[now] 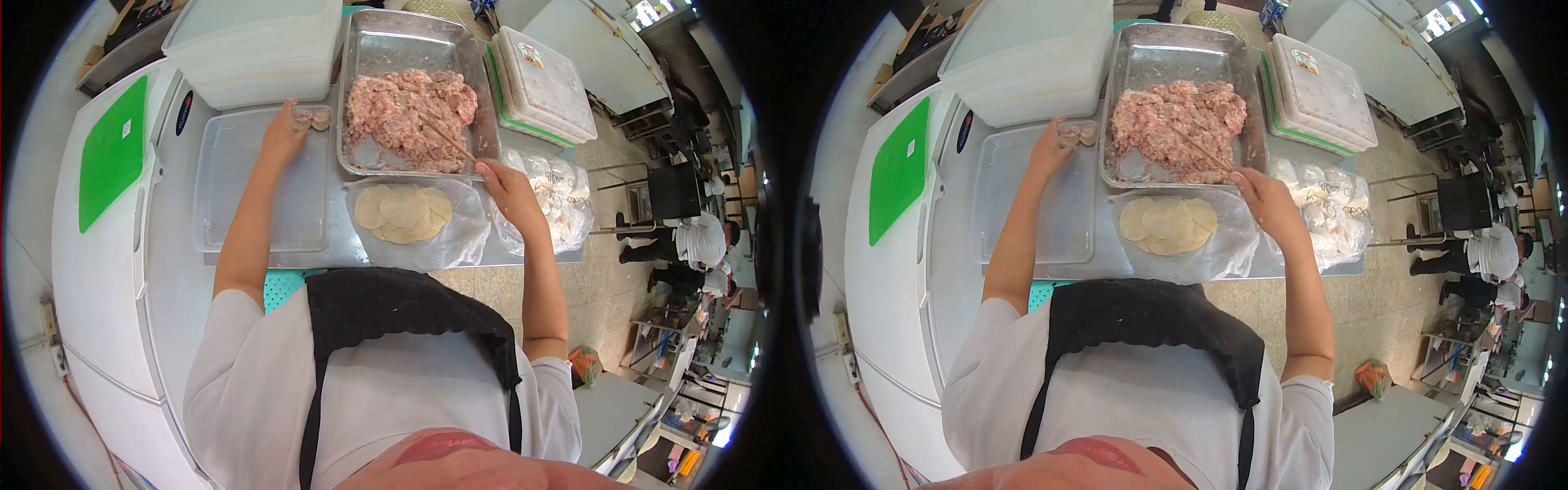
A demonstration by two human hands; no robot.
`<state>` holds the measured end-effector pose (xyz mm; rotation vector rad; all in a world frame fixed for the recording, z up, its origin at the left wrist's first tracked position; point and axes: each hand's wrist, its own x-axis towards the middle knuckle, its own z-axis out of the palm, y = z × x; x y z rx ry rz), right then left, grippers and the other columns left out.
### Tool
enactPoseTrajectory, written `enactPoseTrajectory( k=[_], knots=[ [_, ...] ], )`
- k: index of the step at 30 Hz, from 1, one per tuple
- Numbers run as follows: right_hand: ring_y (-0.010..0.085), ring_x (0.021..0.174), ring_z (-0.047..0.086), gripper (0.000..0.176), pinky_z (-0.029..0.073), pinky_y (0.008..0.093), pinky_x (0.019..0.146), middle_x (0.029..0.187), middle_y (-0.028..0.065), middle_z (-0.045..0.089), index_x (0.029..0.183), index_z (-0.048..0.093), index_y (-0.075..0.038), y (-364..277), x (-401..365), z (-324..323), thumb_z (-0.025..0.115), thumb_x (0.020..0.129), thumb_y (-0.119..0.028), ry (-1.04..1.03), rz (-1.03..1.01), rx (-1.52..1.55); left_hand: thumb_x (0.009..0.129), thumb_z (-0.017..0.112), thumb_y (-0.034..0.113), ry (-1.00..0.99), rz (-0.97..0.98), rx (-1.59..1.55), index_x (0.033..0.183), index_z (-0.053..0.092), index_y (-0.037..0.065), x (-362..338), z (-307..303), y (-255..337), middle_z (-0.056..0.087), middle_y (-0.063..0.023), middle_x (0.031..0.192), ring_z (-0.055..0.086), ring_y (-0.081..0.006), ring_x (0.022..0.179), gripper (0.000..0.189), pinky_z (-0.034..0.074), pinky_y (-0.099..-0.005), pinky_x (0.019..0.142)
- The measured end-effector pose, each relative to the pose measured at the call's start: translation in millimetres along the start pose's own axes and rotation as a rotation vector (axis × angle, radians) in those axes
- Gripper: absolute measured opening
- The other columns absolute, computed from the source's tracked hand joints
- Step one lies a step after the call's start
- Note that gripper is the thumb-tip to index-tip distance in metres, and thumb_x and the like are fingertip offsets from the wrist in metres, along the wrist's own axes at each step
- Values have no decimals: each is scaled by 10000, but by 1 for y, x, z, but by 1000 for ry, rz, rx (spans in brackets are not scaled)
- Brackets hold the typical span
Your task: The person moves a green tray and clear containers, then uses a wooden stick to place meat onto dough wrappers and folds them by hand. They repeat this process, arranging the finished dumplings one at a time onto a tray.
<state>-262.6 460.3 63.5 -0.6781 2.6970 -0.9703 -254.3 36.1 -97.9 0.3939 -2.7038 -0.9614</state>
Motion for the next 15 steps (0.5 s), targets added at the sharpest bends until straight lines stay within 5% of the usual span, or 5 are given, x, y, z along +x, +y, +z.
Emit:
enactPoseTrajectory(
  k=[2,4,7,10,15],
  knots=[
    [171,702,550,297,468,315,680,737,117,580,1089,620,-7,-10,8,0,549,972,-271,5,-60,-61,744,767,189,34,139,-8,1385,345,74,-24,-20,52,649,-171,962,636,-322,900,776,504,-395,785],
    [412,895,606,239,489,436,761,960,220,644,1052,625,-36,-29,16,10,521,954,-228,-15,-247,64,757,766,203,-128,167,-361,1430,318,81,-51,-17,116,648,-100,903,629,-198,858,817,503,-336,757],
    [375,871,630,215,496,441,728,963,189,651,937,643,-40,-15,49,27,518,942,-216,-38,-520,-168,791,745,203,-583,-11,-795,1463,282,91,-85,-13,198,641,-46,872,595,-119,817,824,487,-296,723],
    [365,733,631,174,483,471,626,759,175,636,896,622,-55,19,86,-1,536,918,-205,71,-536,-507,813,722,180,-430,288,-558,1457,326,88,-106,-1,215,629,-29,843,567,-110,761,761,473,-277,688],
    [247,658,684,128,519,375,531,641,100,661,662,688,-105,70,78,19,591,732,-151,-142,-655,-762,811,711,146,-233,91,-336,1016,642,59,-129,12,192,618,-45,828,570,-135,740,233,472,-281,687]
  ],
)
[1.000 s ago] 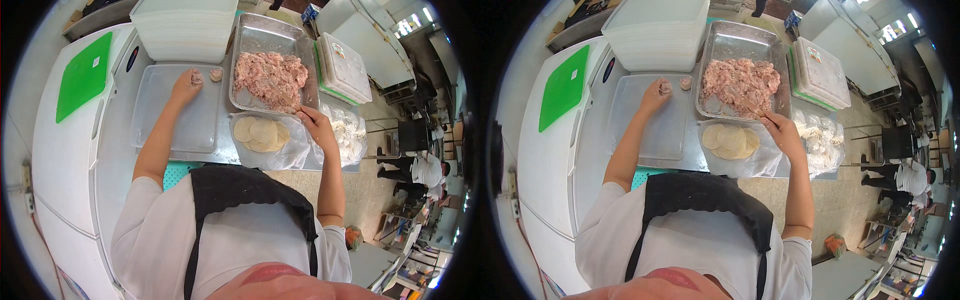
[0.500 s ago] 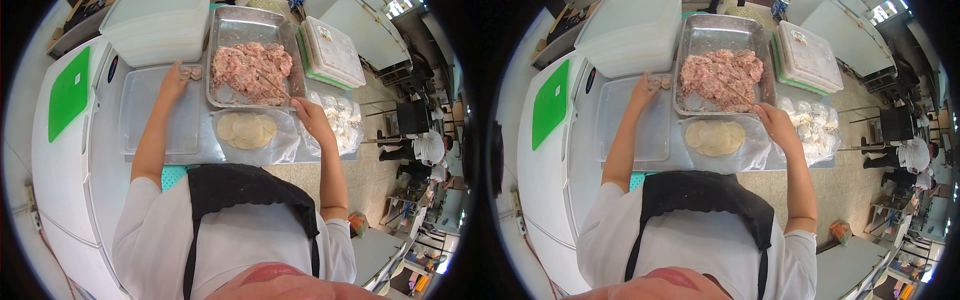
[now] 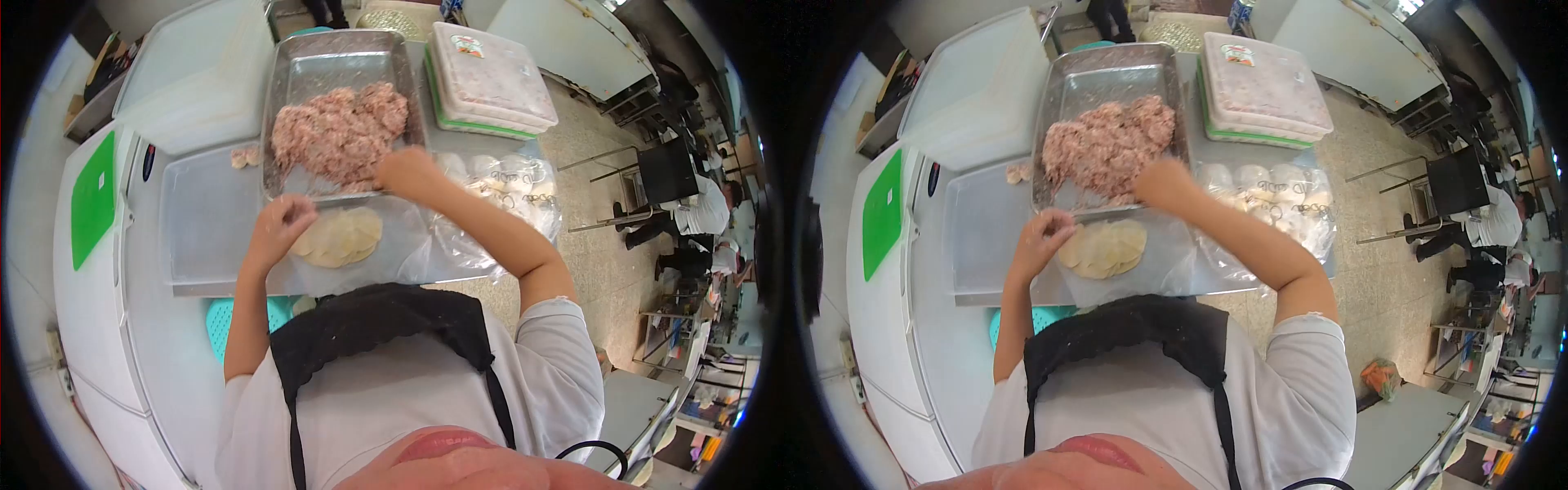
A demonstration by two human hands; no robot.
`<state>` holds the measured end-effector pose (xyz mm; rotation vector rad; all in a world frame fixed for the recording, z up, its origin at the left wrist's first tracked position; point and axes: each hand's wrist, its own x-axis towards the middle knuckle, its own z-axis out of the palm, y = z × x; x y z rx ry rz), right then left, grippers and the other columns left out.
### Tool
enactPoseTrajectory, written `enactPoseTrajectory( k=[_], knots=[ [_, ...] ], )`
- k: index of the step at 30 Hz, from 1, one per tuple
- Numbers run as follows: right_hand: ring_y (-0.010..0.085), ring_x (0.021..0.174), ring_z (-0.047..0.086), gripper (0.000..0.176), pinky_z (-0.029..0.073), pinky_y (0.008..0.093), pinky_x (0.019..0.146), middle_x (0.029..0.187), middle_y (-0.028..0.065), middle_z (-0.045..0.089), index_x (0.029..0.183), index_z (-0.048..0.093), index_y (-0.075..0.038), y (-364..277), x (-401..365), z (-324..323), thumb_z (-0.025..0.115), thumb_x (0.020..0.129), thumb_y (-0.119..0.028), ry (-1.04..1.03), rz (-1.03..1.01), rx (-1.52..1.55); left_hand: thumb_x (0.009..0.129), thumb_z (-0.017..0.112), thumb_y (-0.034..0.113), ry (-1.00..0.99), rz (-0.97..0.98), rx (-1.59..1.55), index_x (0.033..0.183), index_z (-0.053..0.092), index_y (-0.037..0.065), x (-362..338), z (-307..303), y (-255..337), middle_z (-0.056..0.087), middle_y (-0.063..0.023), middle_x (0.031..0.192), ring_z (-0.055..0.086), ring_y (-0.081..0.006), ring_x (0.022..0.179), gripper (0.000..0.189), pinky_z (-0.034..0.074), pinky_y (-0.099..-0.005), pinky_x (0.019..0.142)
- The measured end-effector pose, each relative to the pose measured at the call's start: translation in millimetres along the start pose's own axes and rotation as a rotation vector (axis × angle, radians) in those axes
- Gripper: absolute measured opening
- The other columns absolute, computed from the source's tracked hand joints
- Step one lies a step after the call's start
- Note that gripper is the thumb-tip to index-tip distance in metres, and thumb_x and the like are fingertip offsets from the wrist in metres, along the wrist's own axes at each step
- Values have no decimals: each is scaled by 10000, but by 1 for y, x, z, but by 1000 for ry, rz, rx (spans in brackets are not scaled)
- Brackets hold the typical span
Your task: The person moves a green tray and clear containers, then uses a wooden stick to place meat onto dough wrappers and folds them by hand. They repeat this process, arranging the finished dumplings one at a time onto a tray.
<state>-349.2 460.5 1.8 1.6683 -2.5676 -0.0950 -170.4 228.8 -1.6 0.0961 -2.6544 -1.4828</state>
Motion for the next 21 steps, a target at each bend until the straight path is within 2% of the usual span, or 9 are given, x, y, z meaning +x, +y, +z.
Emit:
enactPoseTrajectory(
  k=[2,4,6,7,9,11,15,17,21],
  knots=[
    [251,649,680,126,513,355,514,636,96,659,656,683,-98,-12,-14,-5,593,725,-152,159,-87,-36,803,710,141,-3,-20,11,937,638,55,-10,15,-7,599,-50,796,554,-144,694,175,467,-288,664],
    [257,654,679,132,516,364,522,650,95,662,668,683,-91,-4,-20,3,587,735,-154,126,-90,1,758,730,118,-100,-30,68,911,631,55,-18,33,-10,579,-72,812,570,-211,743,193,471,-328,700],
    [262,660,677,139,519,373,530,665,95,665,681,682,-84,3,-24,7,582,745,-155,93,-101,41,738,742,119,-20,72,178,895,630,55,-23,53,-9,567,-83,821,569,-248,783,203,468,-351,726],
    [267,671,678,149,524,382,542,698,101,673,704,685,-77,6,-25,6,575,760,-160,71,-68,142,719,755,120,47,170,287,879,628,55,-24,61,-8,555,-93,831,569,-285,824,214,465,-375,751],
    [272,683,678,160,528,391,553,730,106,682,727,687,-71,15,-27,12,568,775,-166,48,-43,239,705,767,126,52,149,303,885,625,57,-25,66,-9,541,-99,861,556,-305,868,239,457,-390,778],
    [270,692,679,179,534,406,569,783,126,692,767,695,-69,27,-26,29,560,799,-182,93,36,568,692,779,132,59,130,319,892,622,59,-26,67,-17,527,-105,891,543,-324,912,264,448,-406,805],
    [287,724,681,183,538,408,595,814,146,693,777,698,-54,34,-11,-3,563,798,-176,26,11,567,706,766,129,45,116,244,901,623,62,-29,66,-22,540,-123,929,546,-335,911,251,446,-415,788],
    [304,757,677,182,539,405,624,807,161,684,759,692,-41,33,-6,-9,564,795,-165,-122,10,160,714,757,118,69,116,216,889,625,58,-30,68,-9,544,-127,930,547,-338,903,227,445,-417,777],
    [315,767,671,173,537,394,630,787,165,680,732,687,-33,0,-20,0,566,783,-145,-48,-57,160,735,744,124,148,195,316,831,636,52,-24,72,-22,559,-117,888,563,-339,880,162,454,-422,765]
  ],
)
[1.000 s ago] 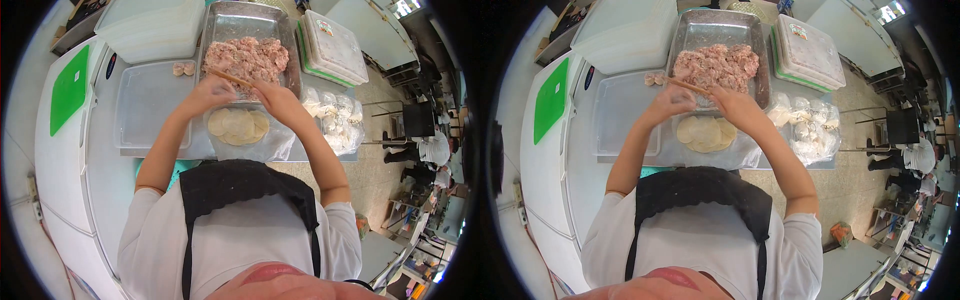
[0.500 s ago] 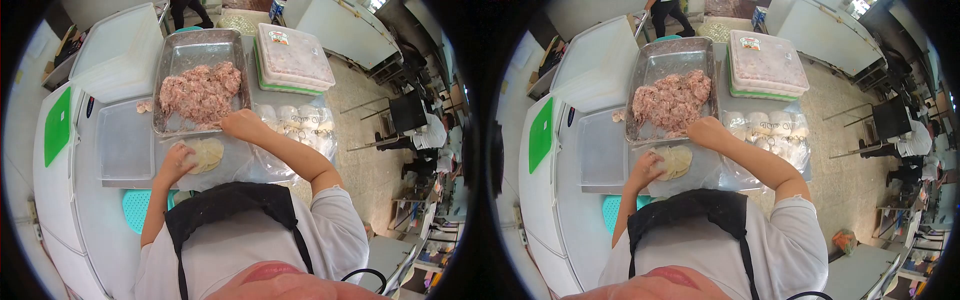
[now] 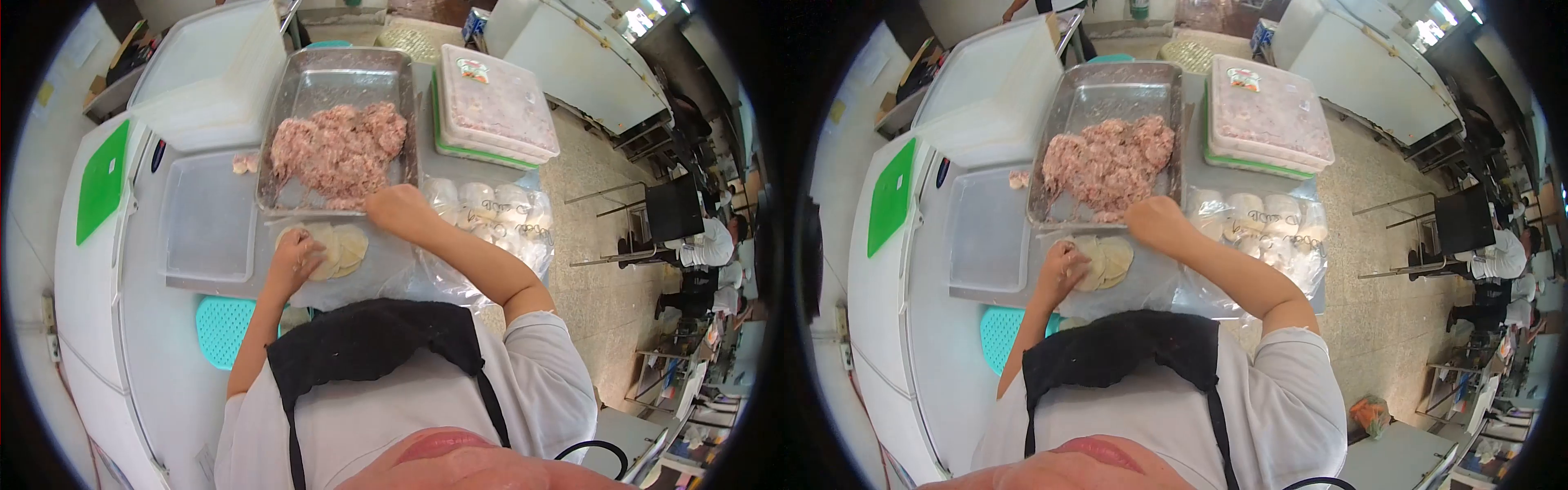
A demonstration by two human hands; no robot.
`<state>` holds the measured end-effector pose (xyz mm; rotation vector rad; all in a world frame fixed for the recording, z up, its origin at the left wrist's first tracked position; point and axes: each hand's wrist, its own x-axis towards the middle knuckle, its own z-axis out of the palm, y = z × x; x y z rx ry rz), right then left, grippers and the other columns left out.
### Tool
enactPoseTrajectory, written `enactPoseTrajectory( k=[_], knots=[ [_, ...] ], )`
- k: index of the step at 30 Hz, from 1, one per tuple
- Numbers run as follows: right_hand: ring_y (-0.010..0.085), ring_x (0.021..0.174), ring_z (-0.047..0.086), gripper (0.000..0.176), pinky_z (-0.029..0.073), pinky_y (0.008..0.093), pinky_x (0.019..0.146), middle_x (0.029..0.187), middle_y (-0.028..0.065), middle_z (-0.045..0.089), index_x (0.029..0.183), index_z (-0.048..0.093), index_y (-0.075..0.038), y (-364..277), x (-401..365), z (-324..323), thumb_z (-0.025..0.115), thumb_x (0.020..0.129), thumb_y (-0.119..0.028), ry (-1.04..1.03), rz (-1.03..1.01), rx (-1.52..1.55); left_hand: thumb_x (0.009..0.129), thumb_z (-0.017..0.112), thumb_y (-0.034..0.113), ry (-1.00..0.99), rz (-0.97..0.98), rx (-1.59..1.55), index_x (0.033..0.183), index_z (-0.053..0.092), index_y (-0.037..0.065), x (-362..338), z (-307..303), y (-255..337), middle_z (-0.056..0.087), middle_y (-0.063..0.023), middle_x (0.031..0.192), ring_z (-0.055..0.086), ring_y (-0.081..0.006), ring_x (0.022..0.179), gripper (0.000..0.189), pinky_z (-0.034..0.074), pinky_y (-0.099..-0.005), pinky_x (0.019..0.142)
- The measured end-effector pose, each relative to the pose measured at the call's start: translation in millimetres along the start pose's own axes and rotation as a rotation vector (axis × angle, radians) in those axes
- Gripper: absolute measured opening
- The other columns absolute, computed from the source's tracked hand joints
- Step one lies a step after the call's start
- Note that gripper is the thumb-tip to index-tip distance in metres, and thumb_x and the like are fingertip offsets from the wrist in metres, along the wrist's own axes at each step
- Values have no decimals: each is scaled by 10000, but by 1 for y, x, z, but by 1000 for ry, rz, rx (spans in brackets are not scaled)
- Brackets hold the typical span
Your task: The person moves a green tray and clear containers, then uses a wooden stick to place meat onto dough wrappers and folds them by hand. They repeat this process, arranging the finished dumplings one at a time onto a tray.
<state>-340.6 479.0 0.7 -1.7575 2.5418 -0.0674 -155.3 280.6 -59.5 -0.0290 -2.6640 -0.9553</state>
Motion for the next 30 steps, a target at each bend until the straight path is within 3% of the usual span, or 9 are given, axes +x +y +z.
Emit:
enactPoseTrajectory(
  k=[2,4,8,10,11,13,17,23,30],
  knots=[
    [324,749,664,233,527,418,621,762,173,672,731,686,-34,12,-2,17,559,826,-204,141,-56,128,737,745,135,-17,-57,-24,829,642,53,-7,1,-11,558,-113,881,566,-337,882,160,457,-420,770],
    [339,749,652,325,516,450,634,771,190,663,760,686,-33,15,3,-2,537,877,-297,-8,164,416,772,723,156,0,-79,-172,824,646,55,-2,-4,-9,573,-123,902,576,-337,890,137,464,-410,780],
    [354,740,651,388,507,474,659,760,192,657,784,686,-34,18,6,-32,511,903,-359,15,187,216,835,686,162,205,-18,-158,860,645,55,2,-17,-18,613,-92,966,608,-258,920,117,476,-368,786],
    [358,732,652,371,507,476,662,750,187,656,787,685,-34,6,8,-29,512,904,-340,-53,216,50,886,655,173,104,-515,-750,934,629,48,8,-31,-20,632,-64,1024,615,-177,974,137,496,-334,823],
    [369,758,646,332,498,482,701,779,172,663,820,685,-49,-7,4,-19,512,911,-316,-82,218,46,886,655,173,100,-515,-753,934,629,48,10,-36,-21,632,-64,1024,615,-177,974,137,496,-334,823],
    [382,770,640,290,497,480,724,784,174,659,838,675,-60,-27,5,-15,511,918,-285,-60,227,35,914,626,173,346,-684,-1608,1007,601,32,15,-46,-25,629,-56,1007,615,-153,980,171,510,-321,865],
    [336,709,667,288,522,449,636,727,169,662,743,674,-52,-40,32,-24,526,885,-254,80,192,216,933,588,172,417,-601,-1530,1085,589,8,9,-83,-41,629,-91,1039,623,-192,985,224,516,-333,892],
    [294,656,662,230,509,422,526,753,128,666,741,634,-79,0,83,-30,539,877,-238,180,143,-310,940,562,174,460,-584,-1493,1226,549,-25,-9,-135,-91,609,-110,1153,603,-214,1063,349,515,-340,898],
    [281,695,685,166,538,400,552,718,114,670,736,680,-88,-39,82,-3,556,817,-162,40,189,-325,937,561,160,559,-678,-1708,1228,540,-29,-14,-137,-125,611,-123,1156,599,-242,1081,348,488,-366,945]
  ],
)
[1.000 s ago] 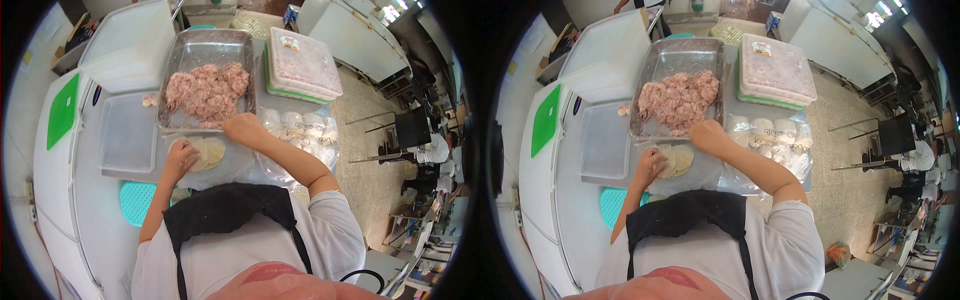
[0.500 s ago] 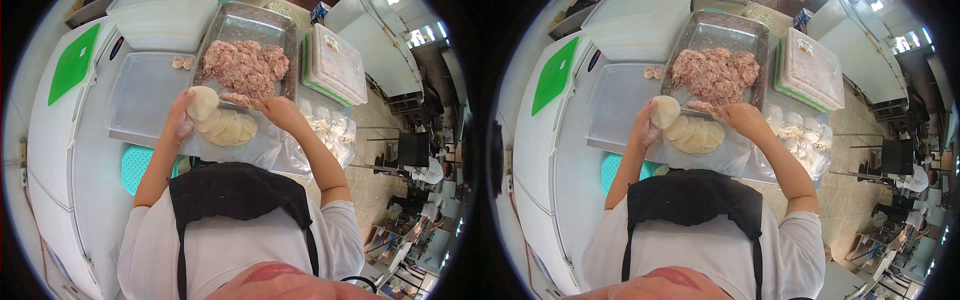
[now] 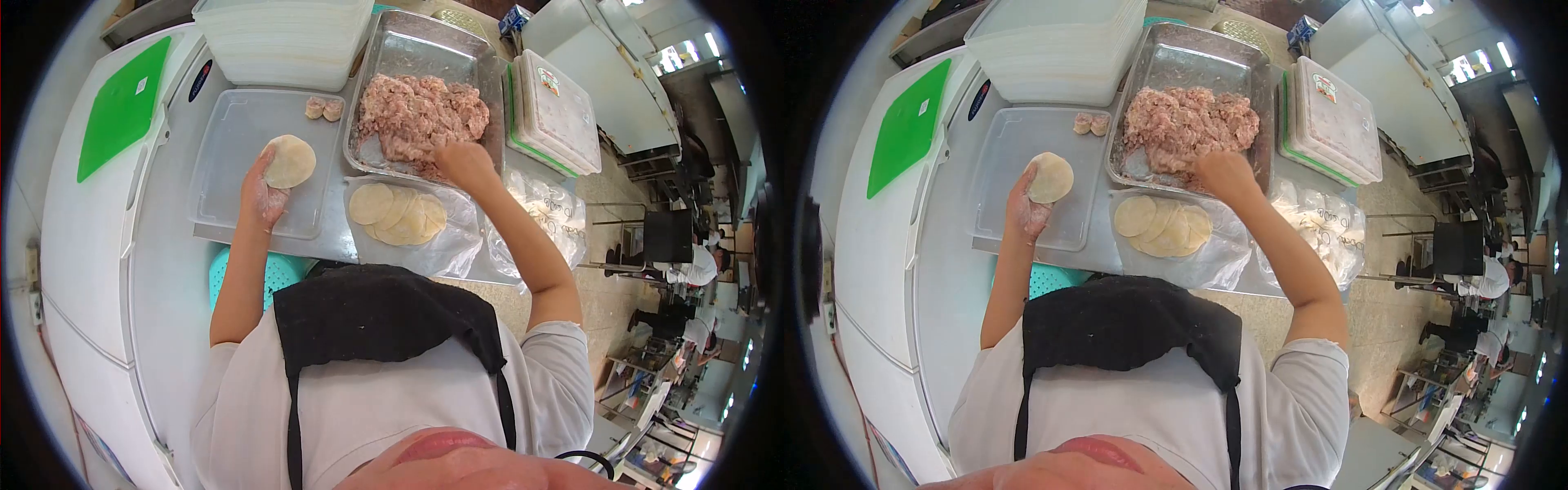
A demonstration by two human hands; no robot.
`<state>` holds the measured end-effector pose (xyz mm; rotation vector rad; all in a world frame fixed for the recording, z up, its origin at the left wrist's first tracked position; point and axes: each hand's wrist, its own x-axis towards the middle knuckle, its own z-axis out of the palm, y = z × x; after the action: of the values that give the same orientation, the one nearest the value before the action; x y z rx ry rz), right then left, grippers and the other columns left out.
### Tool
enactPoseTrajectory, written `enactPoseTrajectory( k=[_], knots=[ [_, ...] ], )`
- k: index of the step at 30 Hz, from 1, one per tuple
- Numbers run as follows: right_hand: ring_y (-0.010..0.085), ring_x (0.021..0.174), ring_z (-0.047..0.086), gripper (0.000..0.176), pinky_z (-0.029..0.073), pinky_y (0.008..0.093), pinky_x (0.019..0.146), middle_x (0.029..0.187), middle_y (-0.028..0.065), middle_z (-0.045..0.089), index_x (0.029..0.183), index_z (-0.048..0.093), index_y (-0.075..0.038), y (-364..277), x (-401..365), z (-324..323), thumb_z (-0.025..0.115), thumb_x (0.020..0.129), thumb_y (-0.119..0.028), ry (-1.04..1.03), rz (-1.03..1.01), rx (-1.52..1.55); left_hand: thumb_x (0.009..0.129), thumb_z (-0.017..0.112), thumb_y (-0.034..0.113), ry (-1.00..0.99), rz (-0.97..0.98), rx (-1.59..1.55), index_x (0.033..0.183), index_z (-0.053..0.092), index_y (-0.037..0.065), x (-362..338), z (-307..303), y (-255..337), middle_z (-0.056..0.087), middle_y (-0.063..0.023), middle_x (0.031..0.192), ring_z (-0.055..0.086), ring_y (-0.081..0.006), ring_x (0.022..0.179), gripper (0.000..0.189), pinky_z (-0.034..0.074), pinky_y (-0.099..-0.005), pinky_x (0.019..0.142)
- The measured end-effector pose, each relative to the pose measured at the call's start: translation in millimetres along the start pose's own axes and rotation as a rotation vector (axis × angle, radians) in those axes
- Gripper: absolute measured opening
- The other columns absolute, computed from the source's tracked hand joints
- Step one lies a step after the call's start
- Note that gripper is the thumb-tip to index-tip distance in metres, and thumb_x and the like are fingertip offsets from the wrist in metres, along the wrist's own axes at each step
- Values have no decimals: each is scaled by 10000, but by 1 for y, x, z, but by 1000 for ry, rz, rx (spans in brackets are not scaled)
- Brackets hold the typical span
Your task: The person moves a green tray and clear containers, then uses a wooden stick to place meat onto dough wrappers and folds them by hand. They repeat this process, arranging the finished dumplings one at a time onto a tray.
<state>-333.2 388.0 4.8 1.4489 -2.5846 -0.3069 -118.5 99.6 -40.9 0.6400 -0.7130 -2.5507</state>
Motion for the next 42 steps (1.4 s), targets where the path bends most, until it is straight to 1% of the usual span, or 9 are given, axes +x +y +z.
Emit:
enactPoseTrajectory(
  k=[4,6,17,20,24,26,28,32,42],
  knots=[
    [321,698,673,233,530,451,613,764,156,671,772,656,-66,-30,-6,-7,517,870,-225,-254,-38,166,941,559,157,68,19,-22,1237,535,-32,13,3,-5,610,-123,1178,598,-241,1091,352,489,-371,947],
    [319,790,673,265,527,455,709,807,151,680,812,688,-70,-31,-9,-7,532,877,-274,-208,1,320,945,553,158,46,40,47,1240,530,-37,20,9,-14,607,-126,1188,598,-239,1093,354,491,-372,947],
    [191,628,550,340,450,345,619,676,93,615,1017,685,-23,0,-30,-21,549,951,-328,60,501,1603,990,460,314,-149,-224,-153,1232,507,-23,40,140,-112,590,-149,1214,548,-304,1154,417,414,-460,1031],
    [138,566,516,367,423,312,546,685,27,552,1231,627,-102,-10,-39,11,536,966,-339,242,304,1244,986,428,407,-132,-248,-261,1253,504,19,29,190,-106,567,-150,1250,515,-327,1184,477,393,-496,1035],
    [249,618,599,298,467,374,569,790,99,605,1161,641,-116,31,-68,0,555,940,-295,435,88,703,948,405,540,-182,-130,-243,1355,418,7,57,163,-136,454,-172,1385,409,-345,1296,670,289,-516,1102],
    [350,823,626,262,511,434,685,860,155,611,1134,610,-90,33,-85,-49,551,894,-175,73,204,565,943,396,556,-138,-89,-212,1375,403,22,58,162,-143,438,-159,1404,382,-349,1318,687,264,-546,1105],
    [347,808,633,241,515,435,668,866,146,612,1108,610,-89,31,-84,-33,545,887,-158,127,183,581,932,422,559,-103,-98,-158,1383,400,40,56,166,-147,426,-152,1415,375,-349,1318,688,251,-576,1099],
    [348,766,646,230,525,442,624,888,132,609,1090,595,-90,69,-83,-25,520,874,-119,80,85,486,929,437,577,-62,-155,-152,1145,558,87,26,199,-135,589,-88,1089,533,-284,1040,549,396,-510,990],
    [350,810,639,212,511,442,728,897,164,650,1058,630,-60,91,-71,-35,528,887,-136,299,-184,808,861,664,347,-166,-126,-404,1151,587,45,22,187,-132,588,-159,1095,613,-275,928,425,476,-448,915]
  ],
)
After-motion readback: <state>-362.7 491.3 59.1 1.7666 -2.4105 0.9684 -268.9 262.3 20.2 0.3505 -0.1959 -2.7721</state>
